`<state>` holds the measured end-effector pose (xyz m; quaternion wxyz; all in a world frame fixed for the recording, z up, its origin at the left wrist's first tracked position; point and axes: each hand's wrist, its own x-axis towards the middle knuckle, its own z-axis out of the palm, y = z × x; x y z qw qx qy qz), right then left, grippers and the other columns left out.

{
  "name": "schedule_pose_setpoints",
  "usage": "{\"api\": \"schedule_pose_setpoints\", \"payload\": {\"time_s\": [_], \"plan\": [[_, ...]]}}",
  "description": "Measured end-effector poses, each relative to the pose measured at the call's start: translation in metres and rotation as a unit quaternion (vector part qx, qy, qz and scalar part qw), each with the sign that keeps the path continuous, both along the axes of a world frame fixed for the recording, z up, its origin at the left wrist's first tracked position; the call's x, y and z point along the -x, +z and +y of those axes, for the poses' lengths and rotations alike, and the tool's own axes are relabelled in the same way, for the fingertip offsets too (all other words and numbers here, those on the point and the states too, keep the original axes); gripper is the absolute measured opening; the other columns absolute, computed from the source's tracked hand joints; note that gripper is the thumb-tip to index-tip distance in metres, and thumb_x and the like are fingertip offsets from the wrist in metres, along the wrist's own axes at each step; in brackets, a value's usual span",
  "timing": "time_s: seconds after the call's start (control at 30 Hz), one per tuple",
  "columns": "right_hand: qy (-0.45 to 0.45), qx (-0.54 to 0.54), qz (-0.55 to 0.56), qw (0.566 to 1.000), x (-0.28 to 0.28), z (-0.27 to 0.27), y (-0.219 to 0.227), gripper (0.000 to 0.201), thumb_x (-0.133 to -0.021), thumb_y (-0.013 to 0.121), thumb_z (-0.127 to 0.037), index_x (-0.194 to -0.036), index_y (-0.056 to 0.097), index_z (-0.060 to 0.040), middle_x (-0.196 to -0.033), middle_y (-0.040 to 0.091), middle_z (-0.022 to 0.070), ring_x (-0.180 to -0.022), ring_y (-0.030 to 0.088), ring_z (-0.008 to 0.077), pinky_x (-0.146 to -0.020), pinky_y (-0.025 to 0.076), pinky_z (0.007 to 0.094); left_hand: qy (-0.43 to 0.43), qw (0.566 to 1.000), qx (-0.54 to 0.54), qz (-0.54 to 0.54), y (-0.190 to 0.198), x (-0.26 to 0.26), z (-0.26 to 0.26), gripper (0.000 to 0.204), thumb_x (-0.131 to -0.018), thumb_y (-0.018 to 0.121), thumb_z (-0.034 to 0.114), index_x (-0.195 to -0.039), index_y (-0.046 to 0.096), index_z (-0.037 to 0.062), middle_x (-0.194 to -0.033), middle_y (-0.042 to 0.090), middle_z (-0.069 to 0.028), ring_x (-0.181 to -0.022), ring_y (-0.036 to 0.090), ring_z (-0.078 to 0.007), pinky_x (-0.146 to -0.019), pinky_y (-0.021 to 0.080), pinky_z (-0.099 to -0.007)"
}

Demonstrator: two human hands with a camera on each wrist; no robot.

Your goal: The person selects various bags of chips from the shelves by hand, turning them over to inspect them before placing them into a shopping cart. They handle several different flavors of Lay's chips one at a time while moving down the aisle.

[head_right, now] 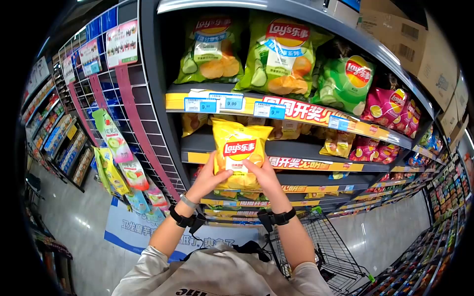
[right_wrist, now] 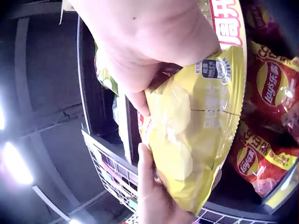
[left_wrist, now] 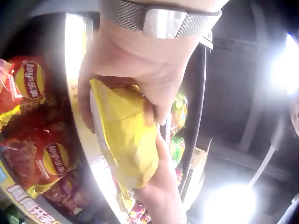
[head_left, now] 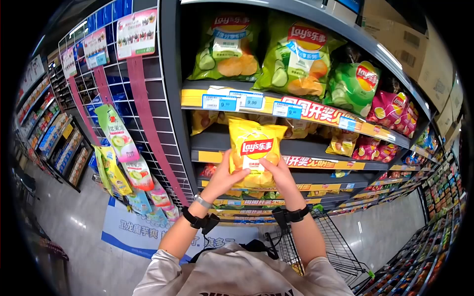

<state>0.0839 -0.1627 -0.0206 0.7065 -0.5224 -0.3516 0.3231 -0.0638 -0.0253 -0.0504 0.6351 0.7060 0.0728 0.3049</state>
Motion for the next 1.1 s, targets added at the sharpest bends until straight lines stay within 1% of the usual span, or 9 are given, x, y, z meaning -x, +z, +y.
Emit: {"api": "schedule_pose_setpoints", "payload": {"time_s": [0.03,0.13,0.2,0.3,0.57,0.7,0.77,0.93,1.1], "plan": [[0.004,0.007,0.004,1.000,0.006,0.005,-0.006,0.048,-0.094,0.066,-0.013,-0.136,0.046,-0.0017,-0.127,0.060,0.0075,-0.116,0.057,0.0149,-0.097,0.046,0.0299,0.005,0.995,0.095,0.030,0.003,0.011,-0.003,0.072,-0.086,0.076,0.020,-0.141,0.034,0.0004,-0.123,0.060,-0.0105,-0.107,0.058,-0.0132,-0.085,0.051,-0.0285],[0.077,0.024,0.018,0.997,0.013,0.021,-0.023,0.053,-0.092,0.068,-0.013,-0.138,0.044,-0.0034,-0.128,0.059,0.0061,-0.114,0.056,0.0135,-0.096,0.046,0.0295,0.025,0.994,0.110,0.005,-0.022,0.025,0.006,0.070,-0.087,0.075,0.017,-0.141,0.035,0.0008,-0.120,0.060,-0.0086,-0.103,0.058,-0.0116,-0.080,0.052,-0.0258],[0.093,0.038,0.013,0.995,0.022,0.026,-0.029,0.053,-0.092,0.068,-0.013,-0.138,0.045,-0.0030,-0.128,0.059,0.0061,-0.114,0.056,0.0135,-0.097,0.046,0.0296,0.051,0.990,0.130,-0.023,-0.030,0.035,0.008,0.058,-0.090,0.067,0.005,-0.139,0.036,0.0069,-0.101,0.058,-0.0004,-0.068,0.050,-0.0039,-0.055,0.041,-0.0194],[0.119,0.068,-0.004,0.991,0.034,0.032,-0.030,0.052,-0.092,0.070,-0.013,-0.137,0.046,-0.0023,-0.129,0.058,0.0061,-0.117,0.054,0.0138,-0.099,0.045,0.0297,0.057,0.984,0.169,-0.017,-0.027,0.053,0.005,0.053,-0.091,0.067,0.005,-0.135,0.038,0.0074,-0.101,0.058,-0.0004,-0.070,0.051,-0.0043,-0.056,0.042,-0.0195],[0.177,0.084,-0.070,0.978,0.039,0.028,-0.050,0.054,-0.090,0.072,-0.013,-0.136,0.045,-0.0012,-0.131,0.057,0.0064,-0.119,0.055,0.0150,-0.099,0.046,0.0306,0.158,0.979,0.119,-0.043,-0.033,0.072,-0.022,0.049,-0.090,0.069,0.007,-0.130,0.041,0.0072,-0.101,0.060,-0.0011,-0.074,0.055,-0.0048,-0.057,0.045,-0.0184],[0.214,0.060,-0.027,0.975,0.042,0.010,-0.053,0.050,-0.091,0.070,-0.013,-0.134,0.048,-0.0004,-0.128,0.059,0.0068,-0.117,0.056,0.0152,-0.099,0.046,0.0303,0.197,0.969,0.146,-0.014,-0.033,0.081,-0.053,0.045,-0.088,0.071,0.006,-0.123,0.043,0.0053,-0.098,0.062,-0.0033,-0.071,0.058,-0.0057,-0.056,0.047,-0.0203],[0.242,0.066,-0.039,0.967,0.039,-0.001,-0.060,0.045,-0.092,0.069,-0.013,-0.131,0.052,0.0001,-0.125,0.062,0.0076,-0.115,0.057,0.0153,-0.098,0.046,0.0306,0.184,0.967,0.175,-0.029,-0.040,0.082,-0.069,0.045,-0.088,0.071,0.007,-0.123,0.042,0.0053,-0.097,0.062,-0.0032,-0.071,0.058,-0.0057,-0.056,0.047,-0.0203],[0.202,0.052,-0.050,0.977,0.039,-0.045,-0.071,0.039,-0.087,0.074,-0.012,-0.120,0.059,0.0011,-0.114,0.068,0.0068,-0.100,0.064,0.0130,-0.086,0.052,0.0292,0.211,0.963,0.166,-0.013,-0.049,0.076,-0.115,0.048,-0.088,0.070,0.003,-0.126,0.041,0.0060,-0.097,0.060,-0.0027,-0.069,0.055,-0.0057,-0.056,0.046,-0.0199],[0.145,0.034,-0.059,0.987,0.018,-0.098,-0.089,0.036,-0.085,0.076,-0.012,-0.116,0.063,0.0014,-0.109,0.069,0.0065,-0.098,0.065,0.0126,-0.084,0.052,0.0287,0.138,0.973,0.185,-0.008,-0.073,0.052,-0.150,0.049,-0.089,0.068,0.002,-0.129,0.041,0.0060,-0.099,0.060,-0.0025,-0.068,0.054,-0.0056,-0.056,0.046,-0.0207]]}}
